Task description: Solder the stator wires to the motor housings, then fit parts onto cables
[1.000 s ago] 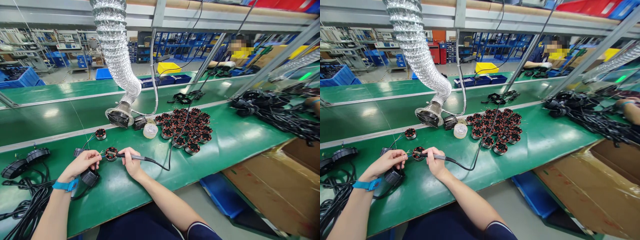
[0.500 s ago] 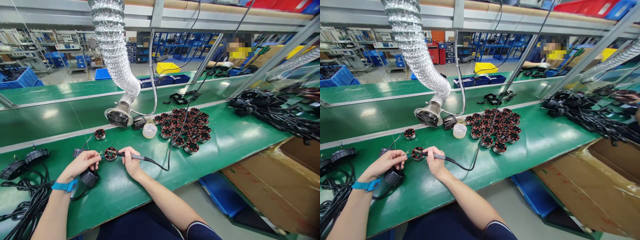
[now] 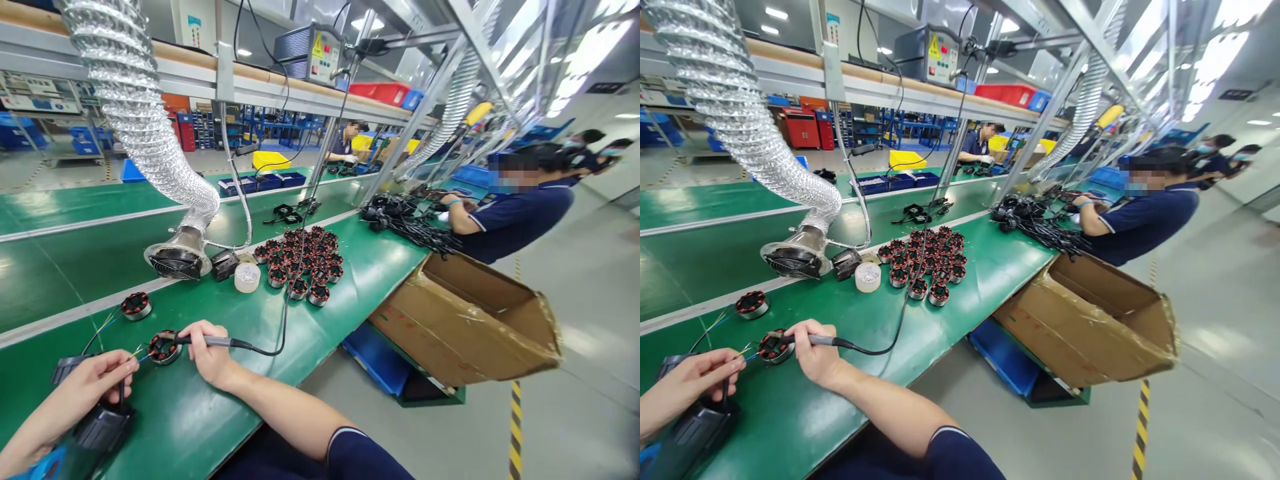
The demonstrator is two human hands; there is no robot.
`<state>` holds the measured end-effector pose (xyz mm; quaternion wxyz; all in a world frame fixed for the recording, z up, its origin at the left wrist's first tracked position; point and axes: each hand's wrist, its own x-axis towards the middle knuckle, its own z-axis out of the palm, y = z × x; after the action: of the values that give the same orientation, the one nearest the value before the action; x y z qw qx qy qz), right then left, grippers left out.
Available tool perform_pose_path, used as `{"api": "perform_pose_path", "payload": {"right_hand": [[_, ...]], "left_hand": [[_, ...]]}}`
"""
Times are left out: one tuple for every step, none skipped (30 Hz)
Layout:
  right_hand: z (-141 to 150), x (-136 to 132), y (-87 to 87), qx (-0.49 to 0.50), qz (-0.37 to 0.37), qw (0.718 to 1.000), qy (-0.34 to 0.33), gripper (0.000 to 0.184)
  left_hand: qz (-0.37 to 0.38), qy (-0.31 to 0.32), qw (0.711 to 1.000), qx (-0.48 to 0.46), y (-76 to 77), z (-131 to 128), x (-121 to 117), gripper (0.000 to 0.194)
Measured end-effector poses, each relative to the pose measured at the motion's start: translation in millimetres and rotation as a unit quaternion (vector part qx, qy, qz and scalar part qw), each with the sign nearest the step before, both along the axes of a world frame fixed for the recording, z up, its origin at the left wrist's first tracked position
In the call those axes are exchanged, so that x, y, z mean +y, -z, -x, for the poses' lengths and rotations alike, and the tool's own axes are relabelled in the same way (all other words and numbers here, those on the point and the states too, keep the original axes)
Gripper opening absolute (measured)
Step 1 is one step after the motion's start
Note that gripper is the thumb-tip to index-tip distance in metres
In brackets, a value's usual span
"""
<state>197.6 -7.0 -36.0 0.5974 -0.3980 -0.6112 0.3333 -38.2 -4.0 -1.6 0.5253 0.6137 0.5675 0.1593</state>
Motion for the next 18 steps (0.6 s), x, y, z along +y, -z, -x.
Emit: {"api": "perform_pose_path", "payload": {"right_hand": [[0.1, 0.3, 0.0, -0.003, -0.001, 1.0, 0.001, 0.05], [0.1, 0.3, -0.2, -0.004, 0.0, 1.0, 0.002, 0.05], [0.0, 0.1, -0.6, -0.004, 0.002, 1.0, 0.002, 0.05], [-0.2, -0.4, -1.2, -0.002, 0.003, 1.0, 0.001, 0.049], [-0.5, -1.2, -1.9, 0.002, 0.003, 1.0, 0.001, 0.048], [-0.7, -2.0, -2.7, 0.008, 0.001, 1.0, 0.002, 0.047], [-1.0, -2.8, -3.6, 0.015, -0.001, 1.0, 0.003, 0.046], [-1.3, -3.5, -4.5, 0.021, -0.002, 1.0, 0.004, 0.046], [-1.5, -4.0, -5.3, 0.025, -0.001, 1.0, 0.004, 0.045], [-1.7, -4.3, -5.9, 0.026, 0.001, 1.0, 0.003, 0.044], [-1.9, -4.3, -6.5, 0.026, 0.002, 1.0, 0.0, 0.043], [-2.0, -4.2, -6.9, 0.023, 0.002, 1.0, -0.005, 0.042], [-2.0, -3.8, -7.1, 0.02, -0.002, 1.0, -0.011, 0.04], [-2.0, -3.3, -7.2, 0.014, -0.011, 1.0, -0.017, 0.038], [-2.0, -2.7, -6.9, 0.004, -0.025, 0.999, -0.022, 0.035], [-2.0, -1.9, -6.5, -0.012, -0.044, 0.999, -0.025, 0.032], [-1.9, -0.9, -5.7, -0.034, -0.066, 0.997, -0.027, 0.03], [-1.8, 0.1, -4.7, -0.061, -0.088, 0.994, -0.029, 0.028]], "left_hand": [[0.0, -0.002, 1.0, -0.001, 1.1, 0.3, 0.4, 0.039], [-0.001, -0.003, 1.0, -0.001, 0.7, -0.4, 0.3, 0.039], [-0.004, -0.004, 1.0, -0.002, -1.2, -1.9, -0.2, 0.041], [-0.007, -0.004, 1.0, -0.003, -4.4, -4.1, -1.3, 0.042], [-0.009, -0.004, 1.0, -0.006, -8.5, -6.8, -2.7, 0.043], [-0.011, -0.004, 1.0, -0.007, -13.2, -9.8, -4.3, 0.044], [-0.012, -0.004, 1.0, -0.009, -17.8, -12.8, -5.9, 0.044], [-0.013, -0.006, 1.0, -0.011, -22.0, -15.4, -7.2, 0.045], [-0.013, -0.007, 1.0, -0.014, -25.3, -17.5, -8.3, 0.045], [-0.012, -0.009, 1.0, -0.017, -27.6, -18.9, -9.0, 0.045], [-0.012, -0.013, 1.0, -0.02, -28.7, -19.6, -9.5, 0.045], [-0.01, -0.016, 1.0, -0.023, -29.0, -19.7, -9.9, 0.045], [-0.009, -0.021, 0.999, -0.027, -28.5, -19.4, -10.1, 0.045], [-0.008, -0.025, 0.999, -0.031, -27.4, -18.7, -10.2, 0.045], [-0.007, -0.027, 0.999, -0.034, -26.1, -17.8, -10.3, 0.044], [-0.007, -0.026, 0.999, -0.038, -24.7, -17.0, -10.3, 0.044], [-0.007, -0.024, 0.999, -0.041, -23.5, -16.2, -10.2, 0.043], [-0.008, -0.022, 0.999, -0.044, -22.4, -15.5, -10.1, 0.042]]}}
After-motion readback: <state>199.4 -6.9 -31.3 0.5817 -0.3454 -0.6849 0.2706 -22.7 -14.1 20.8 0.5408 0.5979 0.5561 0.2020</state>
